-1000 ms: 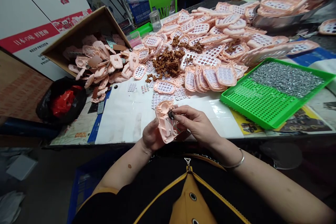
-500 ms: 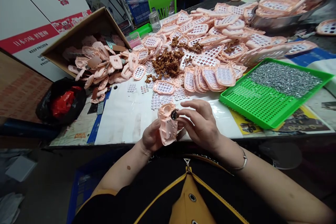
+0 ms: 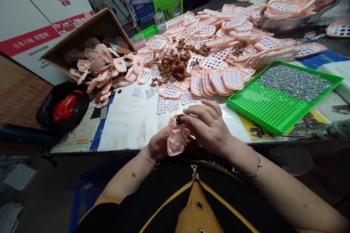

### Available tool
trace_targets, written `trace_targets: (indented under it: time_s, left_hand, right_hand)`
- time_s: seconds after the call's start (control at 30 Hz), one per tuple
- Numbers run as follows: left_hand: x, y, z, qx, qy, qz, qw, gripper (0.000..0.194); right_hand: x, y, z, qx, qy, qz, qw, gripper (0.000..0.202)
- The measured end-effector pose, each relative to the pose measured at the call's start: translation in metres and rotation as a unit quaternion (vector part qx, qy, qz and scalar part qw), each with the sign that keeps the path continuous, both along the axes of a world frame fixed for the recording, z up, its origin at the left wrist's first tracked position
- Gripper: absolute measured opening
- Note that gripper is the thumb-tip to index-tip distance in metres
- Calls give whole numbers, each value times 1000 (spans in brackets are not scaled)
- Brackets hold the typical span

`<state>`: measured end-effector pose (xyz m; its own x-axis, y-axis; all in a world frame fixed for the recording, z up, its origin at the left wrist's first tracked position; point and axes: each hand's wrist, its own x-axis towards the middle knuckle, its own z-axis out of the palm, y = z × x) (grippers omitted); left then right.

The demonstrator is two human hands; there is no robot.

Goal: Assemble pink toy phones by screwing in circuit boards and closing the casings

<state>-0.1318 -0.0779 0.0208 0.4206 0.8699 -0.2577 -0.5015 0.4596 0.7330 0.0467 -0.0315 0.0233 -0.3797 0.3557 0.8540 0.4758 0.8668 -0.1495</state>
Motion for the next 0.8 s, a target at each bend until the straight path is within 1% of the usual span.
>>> trace_targets:
  time_s: [0.07, 0.13, 0.27, 0.33, 0.37, 0.43, 0.5, 0.53, 0.6, 0.7, 0.8]
  left_hand:
    - [-1, 0, -2, -1, 3, -18, 1000, 55]
    - [-2, 0, -5, -1, 5, -18, 1000, 56]
    - [-2, 0, -6, -10, 12, -9, 1000, 54]
    - [-1, 0, -5, -15, 13, -10, 1000, 51]
    - [-1, 1, -4, -15, 14, -4, 1000, 50]
    - [1, 2, 0, -7, 19, 12, 1000, 48]
    - [3, 4, 4, 9, 40, 15, 999, 46]
    - [4, 5, 5, 14, 55, 14, 998, 44]
    - [7, 6, 8, 16, 93, 20, 995, 40]
    - [11, 8, 9, 8, 147, 49, 988, 29]
    - [13, 9, 9, -3, 176, 74, 982, 24]
  right_hand:
    - [2, 1, 0, -17, -15, 17, 1000, 14]
    - [2, 3, 1, -56, -11, 48, 997, 13]
    - [2, 3, -1, -129, 13, 77, 989, 14]
    - [1, 2, -4, -177, 46, 85, 979, 15]
    - [0, 2, -5, -213, 73, 90, 970, 17]
    - [-1, 2, -7, -299, 123, 102, 941, 21]
    - [-1, 2, -8, -370, 136, 116, 912, 19]
    - [-2, 2, -8, -391, 132, 122, 902, 17]
    - [-3, 2, -9, -406, 127, 126, 896, 16]
    - [-6, 0, -10, -413, 129, 128, 893, 15]
    - [-8, 0, -10, -446, 132, 156, 871, 16]
